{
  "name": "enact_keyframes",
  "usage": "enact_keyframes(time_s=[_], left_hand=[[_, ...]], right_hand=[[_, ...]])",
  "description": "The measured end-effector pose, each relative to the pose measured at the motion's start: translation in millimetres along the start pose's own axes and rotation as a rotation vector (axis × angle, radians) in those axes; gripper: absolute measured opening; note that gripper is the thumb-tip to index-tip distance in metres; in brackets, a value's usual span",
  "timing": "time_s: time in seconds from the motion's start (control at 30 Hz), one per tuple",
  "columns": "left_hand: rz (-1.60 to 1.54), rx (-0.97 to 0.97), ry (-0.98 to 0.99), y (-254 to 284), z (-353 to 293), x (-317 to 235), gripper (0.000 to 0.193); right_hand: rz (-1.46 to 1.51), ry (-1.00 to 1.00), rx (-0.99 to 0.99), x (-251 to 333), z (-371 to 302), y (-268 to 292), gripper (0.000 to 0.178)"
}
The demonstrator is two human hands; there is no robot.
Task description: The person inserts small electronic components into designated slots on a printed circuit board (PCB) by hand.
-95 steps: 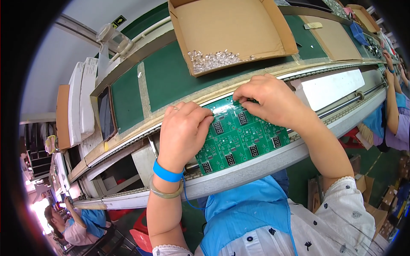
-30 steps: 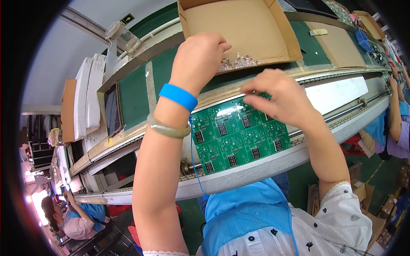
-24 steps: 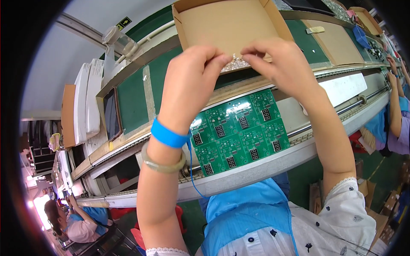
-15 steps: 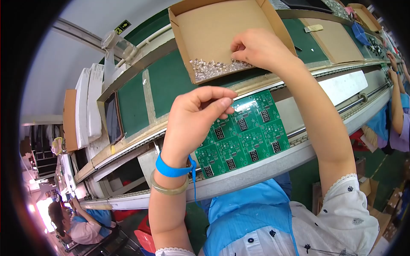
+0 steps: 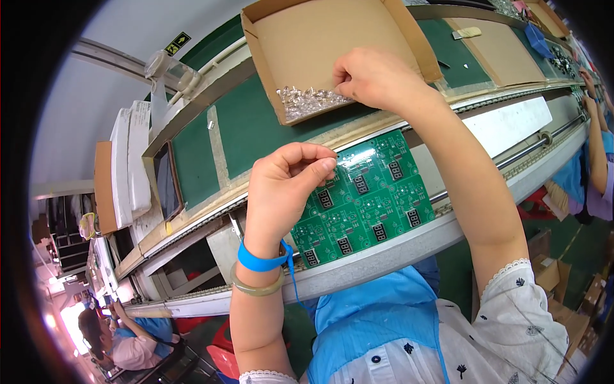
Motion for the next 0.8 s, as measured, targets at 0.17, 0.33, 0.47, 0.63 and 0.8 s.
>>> enact_keyframes(time_s=[0.17, 0.33, 0.47, 0.63, 0.8], left_hand=[[0.503, -0.062, -0.318, -12, -1, -15, 0.006], [0.772, -0.069, -0.554, -31, -4, -18, 0.008], [0.909, -0.082, -0.588, -38, -6, -16, 0.007], [1.0, -0.08, -0.55, -43, -8, -14, 0.008], [1.045, -0.1, -0.577, -46, -10, -14, 0.007]], right_hand=[[0.015, 0.039, -0.059, -2, -1, -2, 0.016], [0.248, 0.038, -0.206, -8, -1, 6, 0.016], [0.373, 0.056, -0.318, -8, -5, 19, 0.018], [0.373, 0.162, -0.457, -9, -8, 24, 0.02], [0.275, 0.186, -0.539, -4, -13, 31, 0.022]])
Point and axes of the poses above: each hand's wrist, its own z-axis towards the middle knuckle, its own y-axis out of the back of the hand, x = y × z, the point moved 7 cm from there along z, towards the middle knuckle, and after that the axes turned 6 degrees about -z, right-handed, at the moved point
